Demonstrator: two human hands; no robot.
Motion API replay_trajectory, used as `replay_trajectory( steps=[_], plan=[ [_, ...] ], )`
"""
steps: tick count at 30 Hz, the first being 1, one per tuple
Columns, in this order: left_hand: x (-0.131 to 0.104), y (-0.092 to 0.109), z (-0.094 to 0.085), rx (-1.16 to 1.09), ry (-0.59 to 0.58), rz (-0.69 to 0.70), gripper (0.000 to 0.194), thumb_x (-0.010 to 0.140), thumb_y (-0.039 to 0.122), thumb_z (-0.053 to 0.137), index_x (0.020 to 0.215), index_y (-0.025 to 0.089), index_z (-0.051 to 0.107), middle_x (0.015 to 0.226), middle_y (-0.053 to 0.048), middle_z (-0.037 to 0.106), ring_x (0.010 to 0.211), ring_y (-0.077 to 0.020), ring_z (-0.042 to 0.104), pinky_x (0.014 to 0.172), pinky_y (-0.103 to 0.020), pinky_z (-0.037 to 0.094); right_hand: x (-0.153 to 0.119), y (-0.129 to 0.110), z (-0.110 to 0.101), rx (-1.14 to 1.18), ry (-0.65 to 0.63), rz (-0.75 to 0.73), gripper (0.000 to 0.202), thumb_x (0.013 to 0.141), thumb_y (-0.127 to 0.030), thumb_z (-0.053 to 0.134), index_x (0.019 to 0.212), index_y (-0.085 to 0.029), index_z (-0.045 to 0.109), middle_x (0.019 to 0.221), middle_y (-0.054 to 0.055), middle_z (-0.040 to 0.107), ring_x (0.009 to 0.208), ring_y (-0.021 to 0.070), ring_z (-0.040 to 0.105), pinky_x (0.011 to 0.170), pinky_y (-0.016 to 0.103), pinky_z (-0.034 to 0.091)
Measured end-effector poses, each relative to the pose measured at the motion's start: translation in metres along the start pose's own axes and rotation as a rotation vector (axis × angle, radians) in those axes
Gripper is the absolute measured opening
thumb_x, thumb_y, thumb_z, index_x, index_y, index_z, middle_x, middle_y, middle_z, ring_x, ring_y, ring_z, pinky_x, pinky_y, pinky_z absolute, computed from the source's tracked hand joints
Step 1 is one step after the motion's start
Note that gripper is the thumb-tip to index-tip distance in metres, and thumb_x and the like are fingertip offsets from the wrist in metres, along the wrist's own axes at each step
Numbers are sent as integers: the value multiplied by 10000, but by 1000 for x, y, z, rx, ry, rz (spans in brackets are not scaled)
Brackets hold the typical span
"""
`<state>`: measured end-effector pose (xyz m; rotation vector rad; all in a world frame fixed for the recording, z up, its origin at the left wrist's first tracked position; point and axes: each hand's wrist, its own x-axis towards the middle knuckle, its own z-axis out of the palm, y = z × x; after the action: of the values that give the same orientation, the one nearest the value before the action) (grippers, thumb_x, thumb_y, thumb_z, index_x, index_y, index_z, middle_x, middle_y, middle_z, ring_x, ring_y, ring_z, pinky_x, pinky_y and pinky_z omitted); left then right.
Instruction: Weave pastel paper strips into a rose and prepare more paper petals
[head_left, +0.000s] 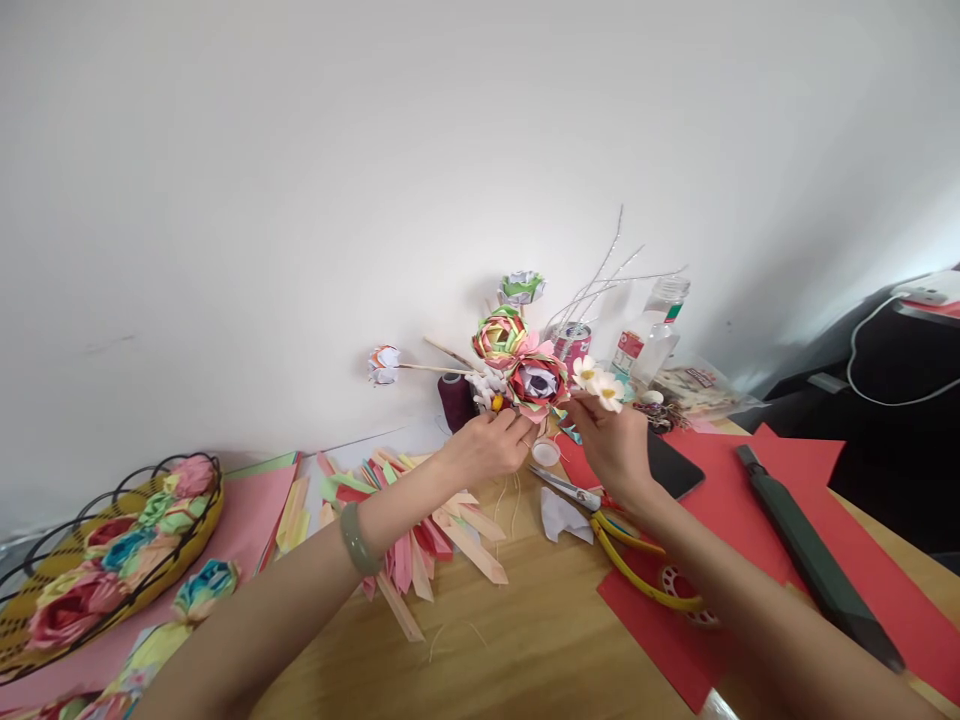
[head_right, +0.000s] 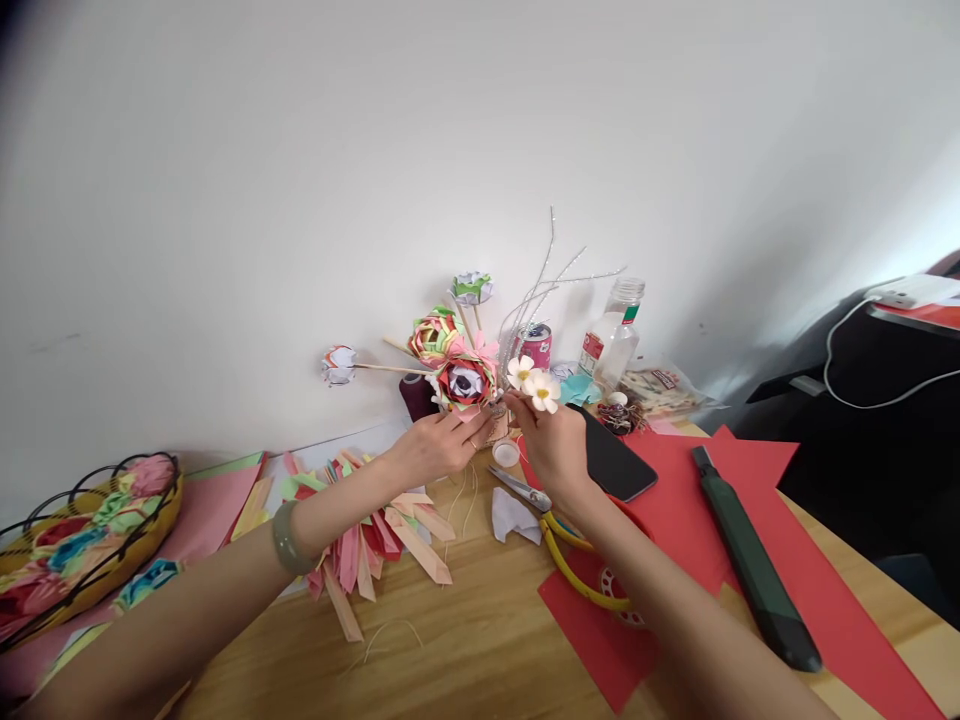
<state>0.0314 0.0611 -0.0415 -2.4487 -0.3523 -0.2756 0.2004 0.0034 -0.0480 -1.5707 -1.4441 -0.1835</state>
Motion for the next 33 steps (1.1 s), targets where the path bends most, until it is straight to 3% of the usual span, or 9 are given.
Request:
replay_trajectory(
  steps=[9,15,20,23,27,30,33],
  plan=[
    [-1,-1,8,20,96,-6,342,893,129,323,1195,103,482,1215,-125,565,941,-172,576,614,-250,453,-9,21,31,-177,-37,-135,276,804,-168,396,612,-161,595,630,87,631,508,161,533,457,249,272],
    [-6,-5,8,19,101,-37,334,887,112,335,1190,138,473,1181,-98,585,931,-167,572,583,-244,440,-16,25,23,-150,-13,-176,226,828,-237,427,710,-171,608,652,65,641,549,168,568,488,233,342],
    [-4,-7,7,5,85,-42,265,886,121,348,1072,139,536,1100,-93,615,875,-161,578,590,-250,441,-16,19,16,-100,-5,-211,246,820,-151,409,871,-203,644,867,45,681,708,145,615,561,207,394],
    [-4,-8,6,3,84,-28,252,881,113,355,1028,139,557,1051,-91,631,867,-170,581,594,-258,446,-12,12,20,-121,18,-186,229,820,-162,438,855,-210,659,835,29,673,677,127,603,530,199,358],
    [-7,-10,7,4,93,-6,301,888,116,339,1140,121,503,1134,-107,598,936,-175,568,611,-260,453,-8,10,28,-171,38,-113,189,824,-215,472,788,-197,656,773,23,645,620,122,571,473,213,280],
    [-9,-10,7,4,100,9,325,893,113,326,1186,113,469,1191,-113,569,975,-168,556,626,-254,450,-9,12,30,-201,5,-81,197,820,-234,477,717,-192,640,730,19,623,578,121,545,456,223,244],
    [-9,-10,7,1,110,24,315,896,108,322,1170,107,478,1154,-103,592,976,-170,557,624,-252,438,-11,15,29,-213,-40,-71,190,825,-220,458,781,-201,641,783,22,632,602,128,558,466,227,259]
  ],
)
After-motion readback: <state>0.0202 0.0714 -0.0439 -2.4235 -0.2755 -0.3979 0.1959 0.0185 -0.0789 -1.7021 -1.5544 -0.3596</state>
